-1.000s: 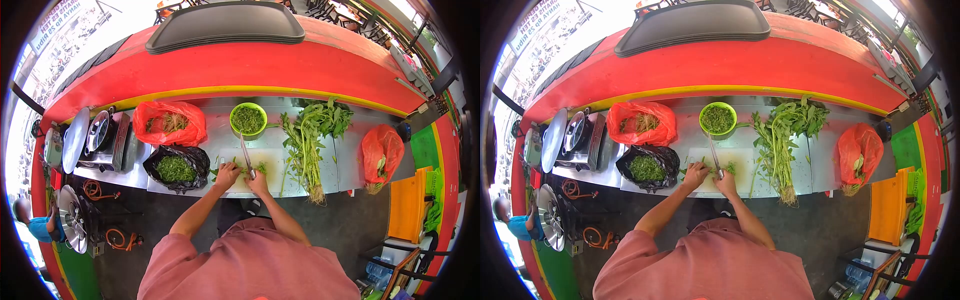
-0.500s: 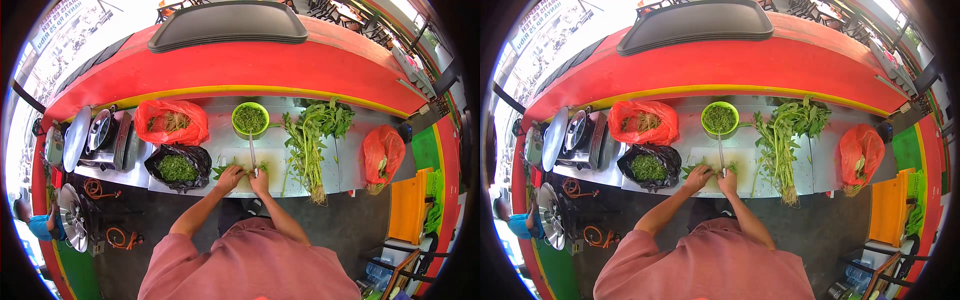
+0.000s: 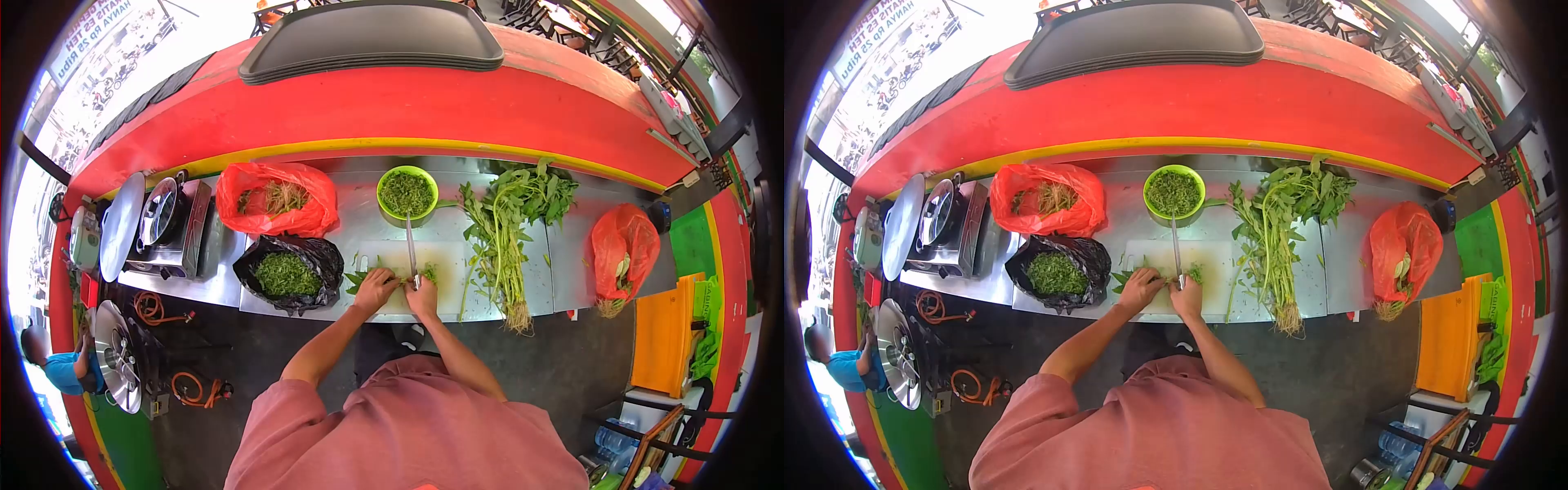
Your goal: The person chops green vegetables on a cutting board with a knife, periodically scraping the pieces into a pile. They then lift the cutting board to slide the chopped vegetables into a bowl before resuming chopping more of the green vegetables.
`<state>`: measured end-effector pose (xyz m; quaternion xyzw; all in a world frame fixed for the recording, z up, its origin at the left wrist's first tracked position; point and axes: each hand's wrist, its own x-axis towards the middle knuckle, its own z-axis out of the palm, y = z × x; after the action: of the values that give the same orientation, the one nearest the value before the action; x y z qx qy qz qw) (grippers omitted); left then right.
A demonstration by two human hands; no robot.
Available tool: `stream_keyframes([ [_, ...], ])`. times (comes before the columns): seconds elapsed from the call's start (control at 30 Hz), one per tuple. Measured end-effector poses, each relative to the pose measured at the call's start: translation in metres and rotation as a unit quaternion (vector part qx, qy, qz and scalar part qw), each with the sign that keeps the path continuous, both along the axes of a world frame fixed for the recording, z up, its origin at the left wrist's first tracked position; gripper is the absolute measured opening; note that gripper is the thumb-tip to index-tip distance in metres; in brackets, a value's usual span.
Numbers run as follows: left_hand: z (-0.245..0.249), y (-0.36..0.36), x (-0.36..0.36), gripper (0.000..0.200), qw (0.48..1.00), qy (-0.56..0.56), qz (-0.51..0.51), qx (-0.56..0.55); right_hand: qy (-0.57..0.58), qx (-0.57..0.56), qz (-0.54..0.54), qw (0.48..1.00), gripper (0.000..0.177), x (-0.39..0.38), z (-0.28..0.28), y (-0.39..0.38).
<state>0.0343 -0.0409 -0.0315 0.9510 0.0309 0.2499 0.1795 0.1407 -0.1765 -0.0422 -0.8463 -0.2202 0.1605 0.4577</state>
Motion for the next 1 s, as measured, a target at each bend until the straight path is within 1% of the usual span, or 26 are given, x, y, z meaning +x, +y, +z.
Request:
stream_keyframes([
  [0.03,0.000,0.000,-0.001,0.023,1.000,0.000,0.000,0.000,0.000,0.000,0.000,1.000,0.023,0.000,0.000,0.000],
  [0.1,0.000,0.000,-0.001,0.023,0.999,0.024,0.008,-0.045,-0.001,-0.001,-0.004,1.000,0.023,-0.001,-0.001,0.000],
  [0.37,0.002,0.000,-0.005,0.028,0.999,0.038,0.029,-0.005,-0.005,0.011,-0.006,1.000,0.023,-0.001,-0.004,0.000],
  [0.47,0.006,-0.002,-0.007,0.027,0.997,0.067,0.029,0.004,-0.008,0.014,-0.010,1.000,0.023,0.000,-0.008,0.001],
  [0.57,0.010,-0.004,-0.009,0.029,0.998,0.063,0.030,0.002,-0.019,0.016,-0.011,1.000,0.022,-0.001,-0.008,0.001],
  [0.7,0.001,0.000,-0.009,0.033,0.999,0.042,0.012,0.017,-0.022,0.017,-0.015,0.999,0.021,-0.002,-0.004,0.002],
  [0.73,-0.001,0.001,-0.008,0.034,0.999,0.044,0.013,0.006,-0.020,0.022,-0.013,0.999,0.022,-0.002,-0.001,0.002],
  [0.77,-0.004,0.000,-0.008,0.032,0.999,0.040,0.027,-0.013,-0.010,0.010,-0.008,1.000,0.022,-0.001,0.002,0.001],
  [0.93,-0.006,-0.001,-0.003,0.024,0.997,0.003,0.039,-0.072,-0.002,0.022,-0.008,1.000,0.022,0.000,0.000,0.000],
  [1.0,-0.006,-0.001,-0.002,0.021,0.996,0.003,0.039,-0.079,-0.009,0.024,-0.002,1.000,0.022,0.001,-0.002,-0.001],
])
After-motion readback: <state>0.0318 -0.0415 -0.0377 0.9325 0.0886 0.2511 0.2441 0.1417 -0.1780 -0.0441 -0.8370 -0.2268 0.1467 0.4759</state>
